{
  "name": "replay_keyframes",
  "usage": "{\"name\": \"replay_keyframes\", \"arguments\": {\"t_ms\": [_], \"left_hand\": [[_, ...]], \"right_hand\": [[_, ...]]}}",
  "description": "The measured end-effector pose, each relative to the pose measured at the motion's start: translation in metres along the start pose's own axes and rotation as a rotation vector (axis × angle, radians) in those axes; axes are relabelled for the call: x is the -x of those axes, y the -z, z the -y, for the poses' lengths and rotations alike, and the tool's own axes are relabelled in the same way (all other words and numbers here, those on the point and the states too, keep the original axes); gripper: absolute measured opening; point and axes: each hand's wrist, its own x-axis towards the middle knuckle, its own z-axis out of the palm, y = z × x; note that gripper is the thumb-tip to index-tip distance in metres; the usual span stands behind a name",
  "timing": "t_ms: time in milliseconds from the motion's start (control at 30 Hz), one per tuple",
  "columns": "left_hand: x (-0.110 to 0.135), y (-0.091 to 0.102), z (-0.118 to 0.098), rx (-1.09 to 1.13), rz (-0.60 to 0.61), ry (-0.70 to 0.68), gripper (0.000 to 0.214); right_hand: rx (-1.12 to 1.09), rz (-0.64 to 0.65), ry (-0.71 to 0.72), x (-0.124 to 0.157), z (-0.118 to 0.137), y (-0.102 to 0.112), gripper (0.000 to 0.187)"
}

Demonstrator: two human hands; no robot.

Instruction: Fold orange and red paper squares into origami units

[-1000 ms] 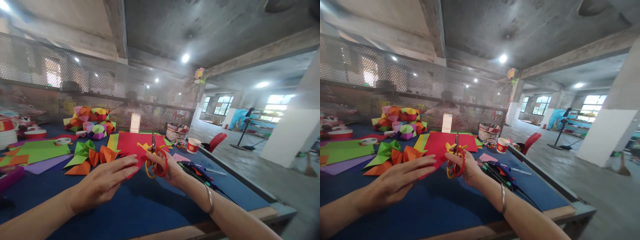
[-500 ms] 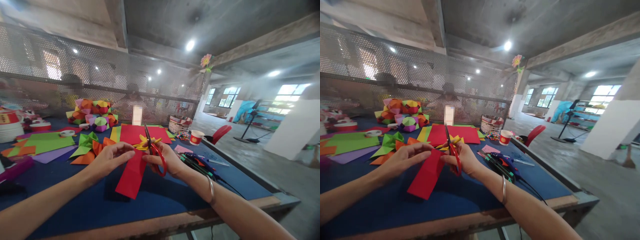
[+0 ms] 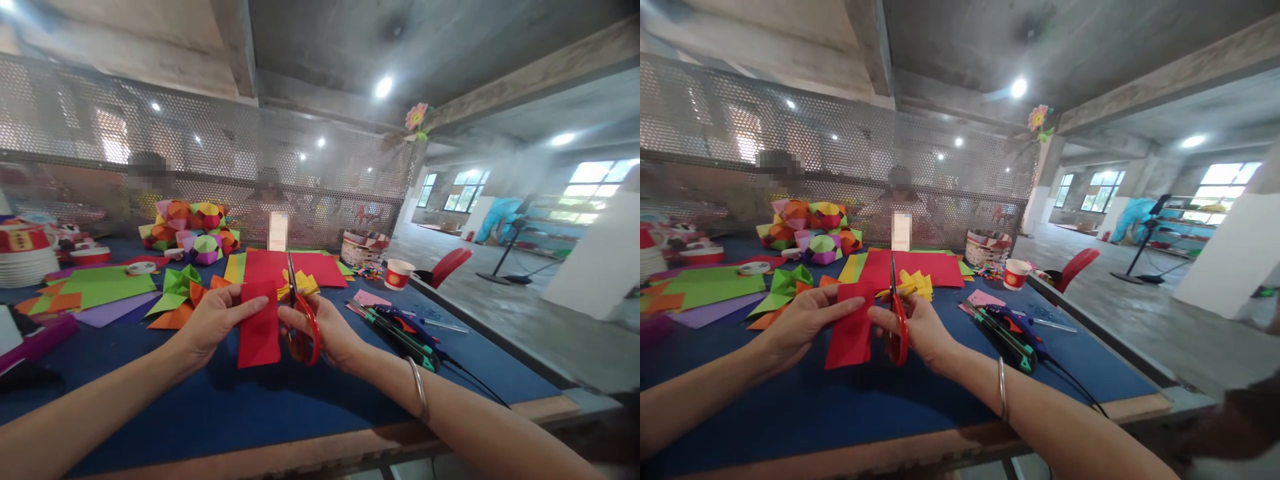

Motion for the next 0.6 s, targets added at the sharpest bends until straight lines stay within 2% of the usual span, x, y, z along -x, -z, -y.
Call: {"name": "replay_keyframes", "arguments": {"t_ms": [133,367,600], "left_hand": [[0.0020,-0.0034,-0.0011,0.061,-0.006,0.048,0.056],[0.0013,0.0014,-0.0030,0.079,0.008,0.148,0.046],[-0.0022,0.0056,-0.0007,0.028,0.035,0.106,0.039]], "right_hand": [[-0.010,-0.014,0.021,-0.0005,-0.0023,-0.0049,0.063],[0.042,-0.048,0.060,0.0000,0.0032,0.0037,0.058],[0.145,-0.026,0.075,0.0015,0.0027,0.0008,0.052]]}}
